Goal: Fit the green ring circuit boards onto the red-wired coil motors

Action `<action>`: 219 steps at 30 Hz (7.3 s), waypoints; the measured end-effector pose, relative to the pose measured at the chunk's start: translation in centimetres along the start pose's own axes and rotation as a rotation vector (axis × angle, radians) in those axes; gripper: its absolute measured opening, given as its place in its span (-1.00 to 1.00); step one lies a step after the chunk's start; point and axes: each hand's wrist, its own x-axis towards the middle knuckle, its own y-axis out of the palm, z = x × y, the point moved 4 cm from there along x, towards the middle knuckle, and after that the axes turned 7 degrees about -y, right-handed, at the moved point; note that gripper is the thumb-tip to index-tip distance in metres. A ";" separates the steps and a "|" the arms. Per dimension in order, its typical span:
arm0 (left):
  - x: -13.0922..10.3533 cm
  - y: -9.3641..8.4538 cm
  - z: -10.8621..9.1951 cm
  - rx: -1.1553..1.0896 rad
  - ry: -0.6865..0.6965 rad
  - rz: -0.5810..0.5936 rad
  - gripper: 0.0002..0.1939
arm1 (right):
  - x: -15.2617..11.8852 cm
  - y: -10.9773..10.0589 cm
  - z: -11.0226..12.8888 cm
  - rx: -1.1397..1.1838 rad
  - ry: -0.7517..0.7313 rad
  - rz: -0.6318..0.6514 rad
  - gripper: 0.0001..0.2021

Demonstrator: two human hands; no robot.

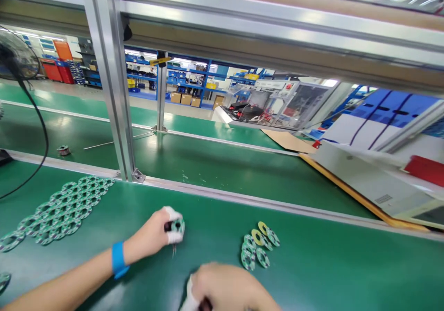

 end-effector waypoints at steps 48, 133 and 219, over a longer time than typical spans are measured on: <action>-1.3 0.8 0.4 0.122 0.152 0.056 -0.74 | 2.8 1.2 0.0 -0.862 -0.338 -0.699 -0.71; -2.0 0.9 -0.7 0.572 0.079 -0.090 -0.58 | 3.1 -1.9 -4.2 -0.082 0.097 -0.829 -0.74; -2.3 1.5 0.1 0.532 0.023 -0.094 -0.79 | 3.8 -2.0 -2.6 -0.138 0.311 -0.804 -0.76</action>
